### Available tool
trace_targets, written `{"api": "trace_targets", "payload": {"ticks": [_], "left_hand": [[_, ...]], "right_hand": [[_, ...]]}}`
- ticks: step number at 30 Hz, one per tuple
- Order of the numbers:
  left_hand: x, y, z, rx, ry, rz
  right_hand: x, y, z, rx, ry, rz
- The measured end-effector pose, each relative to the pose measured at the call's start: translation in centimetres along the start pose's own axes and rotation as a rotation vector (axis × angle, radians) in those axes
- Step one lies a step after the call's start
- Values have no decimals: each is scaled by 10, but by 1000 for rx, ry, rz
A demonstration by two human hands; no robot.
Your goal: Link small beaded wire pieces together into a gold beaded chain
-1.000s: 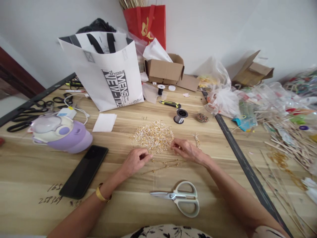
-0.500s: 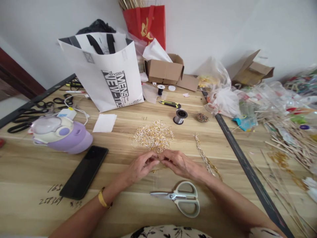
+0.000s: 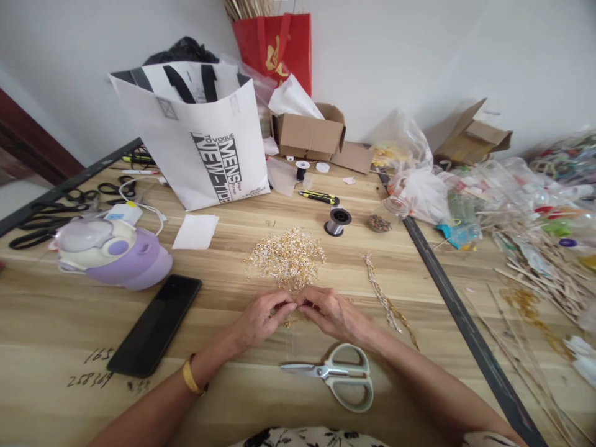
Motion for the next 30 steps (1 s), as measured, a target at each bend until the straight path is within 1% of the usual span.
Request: {"api": "trace_targets", "payload": {"ticks": [5,10,16,19,27,30], "left_hand": [[0,0,0,-11,8,-1],[1,-1,0,-36,45,1],[-3,-2,-2,6,113,-96],[-4,-2,-1,6,123,-119],[-6,-2,1,40,104,-76],[-7,-2,-1,43,99,-35]], "right_hand": [[-1,-1,-1,-8,-14,48],[-1,0,-1,-17,-16,-1],[-2,1,-2,-12,12,-14],[-2,2,-2,-16,21,-5],[-5,1,-3,-40,49,-7],[-4,-1,-1,-50,51,-7]]}}
Point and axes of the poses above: each hand's wrist, its own y-axis away from the middle knuckle, its own z-axis out of the palm, x = y × z, the point moved 4 cm from there along -y, towards the middle knuckle, and after that the axes turned 1 degree about z, right-handed, at the moved point
